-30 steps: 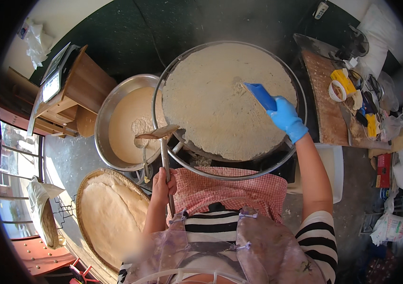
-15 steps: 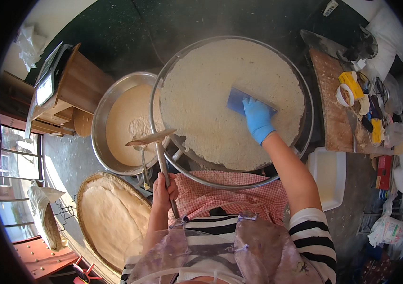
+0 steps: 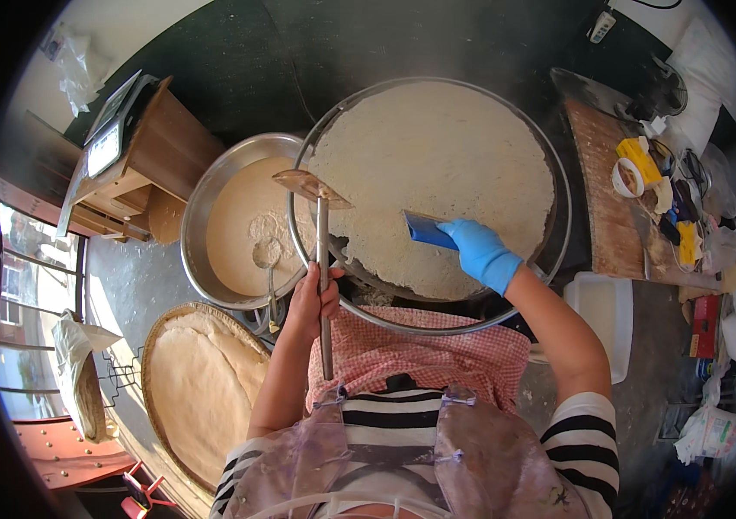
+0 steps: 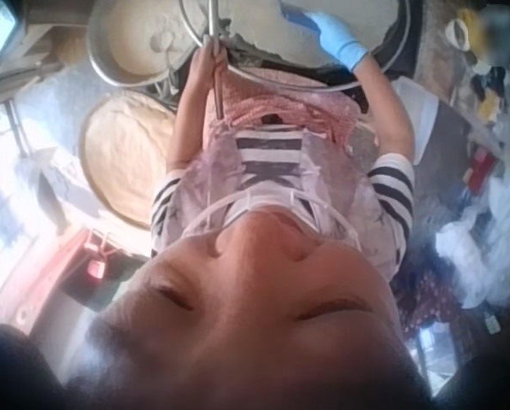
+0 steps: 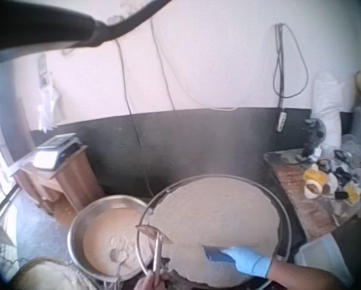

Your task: The person ladles batter onto a hot griddle, spreads it into a thin crepe using a wooden spreader, cooks it, then lifts and folds it with a blue spatula before placing it onto a woven tray. The process repeats with additional batter scoops and spreading.

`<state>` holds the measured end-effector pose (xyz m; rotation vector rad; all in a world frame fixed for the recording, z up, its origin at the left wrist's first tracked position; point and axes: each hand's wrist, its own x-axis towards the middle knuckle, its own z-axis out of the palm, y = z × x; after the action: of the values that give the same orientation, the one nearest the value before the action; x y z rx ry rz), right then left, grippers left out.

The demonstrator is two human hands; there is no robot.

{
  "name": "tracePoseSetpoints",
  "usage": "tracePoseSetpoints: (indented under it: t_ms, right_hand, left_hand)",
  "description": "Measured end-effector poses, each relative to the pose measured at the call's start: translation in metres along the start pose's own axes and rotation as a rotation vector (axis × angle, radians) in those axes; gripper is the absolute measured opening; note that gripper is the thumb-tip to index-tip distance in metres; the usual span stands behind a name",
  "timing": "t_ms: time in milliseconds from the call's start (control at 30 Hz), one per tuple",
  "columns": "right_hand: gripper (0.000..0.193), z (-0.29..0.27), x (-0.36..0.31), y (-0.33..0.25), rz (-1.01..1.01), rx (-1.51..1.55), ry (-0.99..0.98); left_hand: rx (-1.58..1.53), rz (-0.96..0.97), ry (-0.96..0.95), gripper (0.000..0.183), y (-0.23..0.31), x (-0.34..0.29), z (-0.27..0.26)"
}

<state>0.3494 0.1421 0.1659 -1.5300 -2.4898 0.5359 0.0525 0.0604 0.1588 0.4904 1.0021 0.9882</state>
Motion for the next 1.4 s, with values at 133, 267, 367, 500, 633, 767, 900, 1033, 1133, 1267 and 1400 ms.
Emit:
tracePoseSetpoints:
  t_ms: [133,267,367,500,633,767,900,1033,1133,1267,1400]
  right_hand:
    - [0.045,-0.067,-0.042,-0.041,-0.003,0.381,0.084]
    - [0.048,-0.112,-0.068,-0.062,-0.057,0.461,0.221]
    - [0.047,-0.11,-0.078,-0.056,-0.016,0.368,0.256]
    - [0.043,-0.066,-0.098,-0.033,0.142,0.25,0.204]
    - [0.04,-0.021,-0.125,-0.006,0.178,0.211,0.203]
    - [0.038,-0.02,-0.147,0.031,0.352,0.183,0.207]
    - [0.035,-0.032,-0.152,0.061,0.373,0.163,0.227]
    - [0.038,-0.008,-0.138,0.05,0.145,0.177,0.18]
    - [0.044,0.023,-0.128,0.015,0.031,0.049,0.171]
    - [0.042,0.039,-0.135,-0.031,0.051,-0.075,0.001]
    - [0.039,0.024,-0.136,-0.038,0.108,0.051,0.038]
  left_hand:
    - [0.076,-0.023,-0.045,0.043,0.003,0.0,0.013]
    - [0.145,-0.063,-0.119,0.039,-0.001,0.0,0.04]
    - [0.195,-0.082,-0.205,0.038,-0.007,-0.003,0.06]
    - [0.209,-0.124,-0.275,0.037,-0.015,-0.013,0.078]
    - [0.137,-0.181,-0.37,0.036,-0.019,-0.027,0.082]
    - [0.085,-0.068,-0.34,0.037,-0.015,-0.036,0.07]
    - [0.088,0.015,-0.207,0.038,-0.012,-0.036,0.054]
    - [0.081,0.059,-0.085,0.039,-0.013,-0.04,0.043]
    - [-0.094,0.11,-0.064,0.038,-0.013,-0.043,0.037]
    - [-0.164,0.158,0.019,0.04,-0.01,-0.042,0.028]
    - [-0.15,0.185,0.005,0.04,-0.008,-0.038,0.016]
